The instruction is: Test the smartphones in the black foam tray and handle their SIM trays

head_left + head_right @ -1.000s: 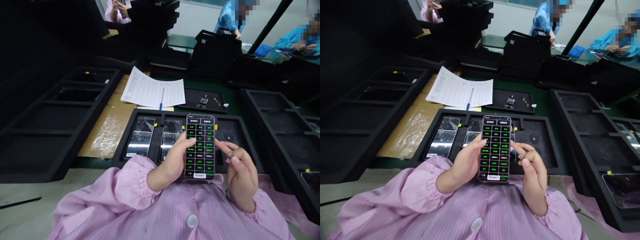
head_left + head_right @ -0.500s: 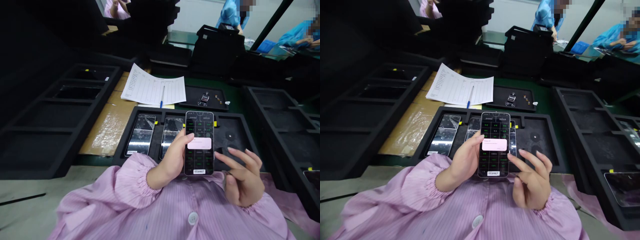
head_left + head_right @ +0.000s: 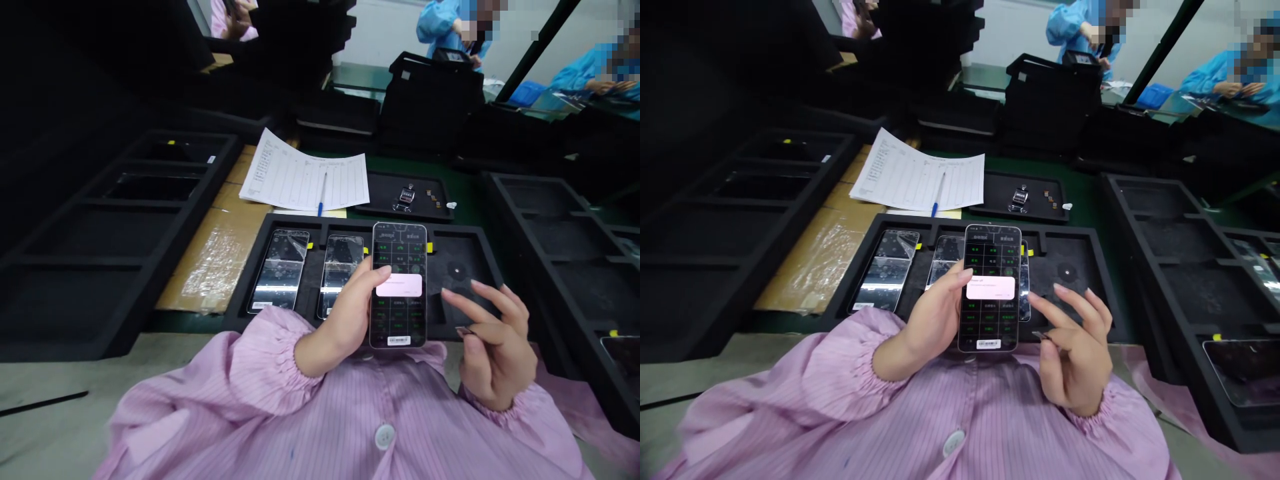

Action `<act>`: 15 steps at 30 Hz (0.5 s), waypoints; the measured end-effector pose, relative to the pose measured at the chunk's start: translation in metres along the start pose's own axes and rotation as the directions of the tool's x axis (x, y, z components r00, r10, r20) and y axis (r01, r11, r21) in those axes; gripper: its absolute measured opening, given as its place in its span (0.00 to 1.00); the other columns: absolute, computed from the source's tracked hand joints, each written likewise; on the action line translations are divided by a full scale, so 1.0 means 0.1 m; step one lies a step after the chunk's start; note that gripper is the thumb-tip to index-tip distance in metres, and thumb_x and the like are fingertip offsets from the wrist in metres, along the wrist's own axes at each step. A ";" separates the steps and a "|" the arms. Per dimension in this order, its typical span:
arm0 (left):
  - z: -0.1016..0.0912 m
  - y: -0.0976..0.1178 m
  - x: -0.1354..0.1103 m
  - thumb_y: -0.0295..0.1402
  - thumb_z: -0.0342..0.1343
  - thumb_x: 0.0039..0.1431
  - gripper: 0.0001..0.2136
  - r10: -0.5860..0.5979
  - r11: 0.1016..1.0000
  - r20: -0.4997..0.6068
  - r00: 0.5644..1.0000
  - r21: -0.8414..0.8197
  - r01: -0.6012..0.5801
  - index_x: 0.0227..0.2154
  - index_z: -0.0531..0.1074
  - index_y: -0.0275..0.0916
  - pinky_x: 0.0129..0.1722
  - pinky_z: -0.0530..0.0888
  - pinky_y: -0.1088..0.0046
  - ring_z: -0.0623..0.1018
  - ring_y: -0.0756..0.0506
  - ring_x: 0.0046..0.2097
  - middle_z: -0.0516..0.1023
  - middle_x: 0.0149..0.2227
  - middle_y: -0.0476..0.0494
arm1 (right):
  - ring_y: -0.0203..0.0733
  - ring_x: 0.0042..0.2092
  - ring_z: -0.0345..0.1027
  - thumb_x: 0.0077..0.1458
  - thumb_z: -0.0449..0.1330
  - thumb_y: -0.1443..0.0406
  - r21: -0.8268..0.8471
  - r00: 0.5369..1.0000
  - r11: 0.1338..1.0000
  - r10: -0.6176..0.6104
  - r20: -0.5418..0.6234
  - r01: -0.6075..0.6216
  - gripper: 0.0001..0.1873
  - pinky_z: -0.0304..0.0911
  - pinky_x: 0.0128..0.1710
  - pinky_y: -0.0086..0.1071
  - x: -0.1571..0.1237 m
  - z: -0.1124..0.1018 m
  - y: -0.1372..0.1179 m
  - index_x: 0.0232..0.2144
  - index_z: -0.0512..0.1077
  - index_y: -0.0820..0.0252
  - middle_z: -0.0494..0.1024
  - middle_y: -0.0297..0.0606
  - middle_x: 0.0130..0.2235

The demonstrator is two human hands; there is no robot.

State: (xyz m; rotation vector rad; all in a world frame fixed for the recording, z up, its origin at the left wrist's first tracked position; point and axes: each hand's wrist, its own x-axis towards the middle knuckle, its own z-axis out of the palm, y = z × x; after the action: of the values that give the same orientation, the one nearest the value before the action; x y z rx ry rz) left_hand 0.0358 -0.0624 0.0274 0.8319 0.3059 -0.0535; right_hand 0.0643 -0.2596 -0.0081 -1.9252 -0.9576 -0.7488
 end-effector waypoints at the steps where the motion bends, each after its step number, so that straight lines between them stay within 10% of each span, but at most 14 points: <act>1: 0.01 0.00 0.00 0.41 0.62 0.50 0.19 0.001 1.000 -0.001 1.000 0.003 -0.001 0.44 0.72 0.38 0.47 0.73 0.65 0.79 0.37 0.50 0.81 0.42 0.45 | 0.51 0.60 0.67 0.55 0.55 0.69 0.000 0.999 1.000 -0.022 0.037 0.022 0.05 0.48 0.66 0.52 0.02 0.00 0.01 0.29 0.64 0.55 0.80 0.28 0.51; 10: 0.04 -0.01 0.00 0.41 0.62 0.51 0.18 0.021 1.000 -0.005 1.000 0.007 -0.021 0.43 0.73 0.38 0.48 0.72 0.64 0.79 0.38 0.48 0.81 0.41 0.45 | 0.49 0.60 0.67 0.58 0.54 0.72 -0.058 0.989 0.993 -0.099 0.106 0.106 0.07 0.49 0.67 0.52 0.16 -0.09 -0.02 0.29 0.64 0.56 0.81 0.35 0.48; 15: 0.06 -0.03 0.07 0.36 0.61 0.51 0.11 -0.050 0.999 -0.088 0.995 -0.010 0.050 0.37 0.73 0.39 0.42 0.73 0.68 0.79 0.44 0.40 0.79 0.36 0.47 | 0.51 0.53 0.73 0.62 0.55 0.68 -0.194 0.997 0.979 0.071 0.016 -0.067 0.07 0.59 0.60 0.52 0.71 -0.13 0.48 0.31 0.69 0.55 0.82 0.38 0.43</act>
State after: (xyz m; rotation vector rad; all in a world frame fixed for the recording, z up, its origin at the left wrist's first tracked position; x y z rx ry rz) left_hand 0.0432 -0.0683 0.0269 0.8203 0.4103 -0.0621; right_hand 0.1404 -0.2646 0.0329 -2.1281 -0.8531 -0.8052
